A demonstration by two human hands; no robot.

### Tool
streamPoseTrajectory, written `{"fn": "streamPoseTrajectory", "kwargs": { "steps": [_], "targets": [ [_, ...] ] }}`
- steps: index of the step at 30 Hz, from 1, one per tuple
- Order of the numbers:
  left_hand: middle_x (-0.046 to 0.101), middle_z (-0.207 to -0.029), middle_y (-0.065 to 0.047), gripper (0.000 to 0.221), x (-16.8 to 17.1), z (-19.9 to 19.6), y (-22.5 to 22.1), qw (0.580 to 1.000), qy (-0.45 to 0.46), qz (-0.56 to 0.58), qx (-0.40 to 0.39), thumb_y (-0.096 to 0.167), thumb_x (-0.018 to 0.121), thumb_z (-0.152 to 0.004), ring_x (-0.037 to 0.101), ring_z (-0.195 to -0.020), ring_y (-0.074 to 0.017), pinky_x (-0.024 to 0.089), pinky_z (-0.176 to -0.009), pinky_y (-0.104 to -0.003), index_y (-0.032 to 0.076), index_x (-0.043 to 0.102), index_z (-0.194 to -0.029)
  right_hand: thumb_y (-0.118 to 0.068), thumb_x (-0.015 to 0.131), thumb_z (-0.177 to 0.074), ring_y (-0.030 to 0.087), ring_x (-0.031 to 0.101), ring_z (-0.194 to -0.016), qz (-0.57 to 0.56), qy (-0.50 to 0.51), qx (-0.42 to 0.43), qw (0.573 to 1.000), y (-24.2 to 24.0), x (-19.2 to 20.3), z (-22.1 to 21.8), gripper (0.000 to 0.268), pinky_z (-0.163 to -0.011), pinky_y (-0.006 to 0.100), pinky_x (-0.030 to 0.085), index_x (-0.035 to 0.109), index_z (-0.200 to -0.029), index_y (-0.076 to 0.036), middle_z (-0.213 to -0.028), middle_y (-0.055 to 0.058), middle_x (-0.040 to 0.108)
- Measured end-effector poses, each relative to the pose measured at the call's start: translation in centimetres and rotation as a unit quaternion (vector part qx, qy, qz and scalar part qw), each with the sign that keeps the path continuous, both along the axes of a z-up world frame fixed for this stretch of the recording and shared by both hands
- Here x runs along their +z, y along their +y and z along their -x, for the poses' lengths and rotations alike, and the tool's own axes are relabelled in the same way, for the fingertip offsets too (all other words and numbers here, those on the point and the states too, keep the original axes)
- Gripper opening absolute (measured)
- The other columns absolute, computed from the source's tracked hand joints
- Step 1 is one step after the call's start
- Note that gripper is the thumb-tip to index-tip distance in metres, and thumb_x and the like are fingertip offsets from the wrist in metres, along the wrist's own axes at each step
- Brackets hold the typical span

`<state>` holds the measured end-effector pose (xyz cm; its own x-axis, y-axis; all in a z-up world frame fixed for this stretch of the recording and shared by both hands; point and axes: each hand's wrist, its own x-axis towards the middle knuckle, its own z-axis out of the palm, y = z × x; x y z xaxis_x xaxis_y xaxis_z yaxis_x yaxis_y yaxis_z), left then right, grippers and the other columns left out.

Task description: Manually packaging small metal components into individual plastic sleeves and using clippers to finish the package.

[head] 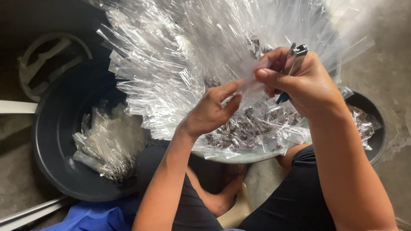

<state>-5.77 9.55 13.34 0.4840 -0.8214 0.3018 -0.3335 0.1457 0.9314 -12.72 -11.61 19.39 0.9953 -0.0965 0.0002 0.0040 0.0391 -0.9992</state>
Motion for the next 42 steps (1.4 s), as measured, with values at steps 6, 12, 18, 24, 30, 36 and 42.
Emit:
{"fn": "streamPoseTrajectory", "kwargs": {
  "steps": [6,12,18,24,30,36,42],
  "targets": [
    [0.069,-0.088,-0.004,0.036,1.2,3.9,-2.5,0.97,0.231,0.002,0.073,0.045,0.048,-0.103,0.07,-0.084,-0.0178,0.061,-0.085,-0.035,0.013,0.059,-0.116,-0.016,0.078,-0.094,0.005,0.056,-0.061,0.101,-0.004,-0.004,0.995,1.3,0.8,-0.5,0.018,-0.054,0.017,0.047,0.068,-0.082,-0.007,-0.085,0.002,0.067],
    [0.046,-0.056,0.004,0.041,0.8,4.4,-2.7,0.949,0.287,-0.022,0.128,0.045,0.04,-0.105,0.043,-0.046,-0.0082,0.04,-0.043,-0.023,0.012,0.057,-0.087,-0.011,0.079,-0.089,0.003,0.056,-0.061,-0.234,0.016,-0.184,0.955,1.4,-0.9,-2.0,0.04,-0.048,0.016,0.041,0.061,-0.125,-0.007,-0.079,-0.002,0.058],
    [0.06,-0.051,-0.008,0.05,-1.2,2.4,-2.3,0.954,0.154,-0.046,0.254,0.042,0.038,-0.109,0.066,-0.048,-0.0185,0.054,-0.047,-0.029,0.009,0.063,-0.081,-0.008,0.078,-0.09,0.022,0.071,-0.074,-0.358,0.05,-0.195,0.912,6.7,-3.3,-1.8,0.038,-0.069,0.035,0.059,0.064,-0.121,0.009,-0.085,0.01,0.065],
    [0.062,-0.072,-0.005,0.025,-2.2,4.0,-2.0,0.99,0.053,-0.048,0.12,0.019,0.035,-0.113,0.06,-0.046,-0.0105,0.058,-0.039,-0.014,0.006,0.052,-0.101,-0.05,0.066,-0.094,0.014,0.067,-0.055,-0.163,0.06,-0.129,0.976,4.7,-2.5,-3.1,0.042,-0.057,0.026,0.055,0.065,-0.074,-0.013,-0.068,0.001,0.068],
    [0.055,-0.066,0.0,0.019,-0.6,6.0,1.1,0.938,0.304,-0.153,0.067,0.022,0.056,-0.104,0.05,-0.051,-0.0108,0.042,-0.049,-0.027,0.008,0.055,-0.091,-0.039,0.071,-0.1,0.01,0.048,-0.037,-0.085,-0.009,-0.222,0.971,1.0,-6.1,-4.9,0.044,-0.033,0.026,0.043,0.055,-0.066,-0.017,-0.052,-0.003,0.049],
    [0.073,-0.111,-0.009,0.048,-7.1,3.0,17.2,0.896,0.336,0.0,0.292,-0.004,0.074,-0.074,0.06,-0.058,-0.0067,0.066,-0.068,-0.033,0.004,0.066,-0.121,-0.04,0.073,-0.108,0.015,0.069,-0.062,0.032,-0.038,-0.226,0.973,-5.8,-6.8,-3.8,0.036,-0.052,0.027,0.061,0.062,-0.092,-0.01,-0.075,0.004,0.061],
    [0.071,-0.102,-0.027,0.024,-25.0,-2.1,40.5,0.621,-0.103,-0.288,0.721,0.016,0.064,-0.11,0.068,-0.091,-0.0452,0.051,-0.079,-0.05,-0.006,0.063,-0.116,0.003,0.076,-0.092,0.02,0.073,-0.076,0.431,0.014,0.034,0.901,-4.3,-10.3,-1.8,0.013,-0.071,0.029,0.066,0.077,-0.101,-0.007,-0.113,0.012,0.071]
  ]
}}
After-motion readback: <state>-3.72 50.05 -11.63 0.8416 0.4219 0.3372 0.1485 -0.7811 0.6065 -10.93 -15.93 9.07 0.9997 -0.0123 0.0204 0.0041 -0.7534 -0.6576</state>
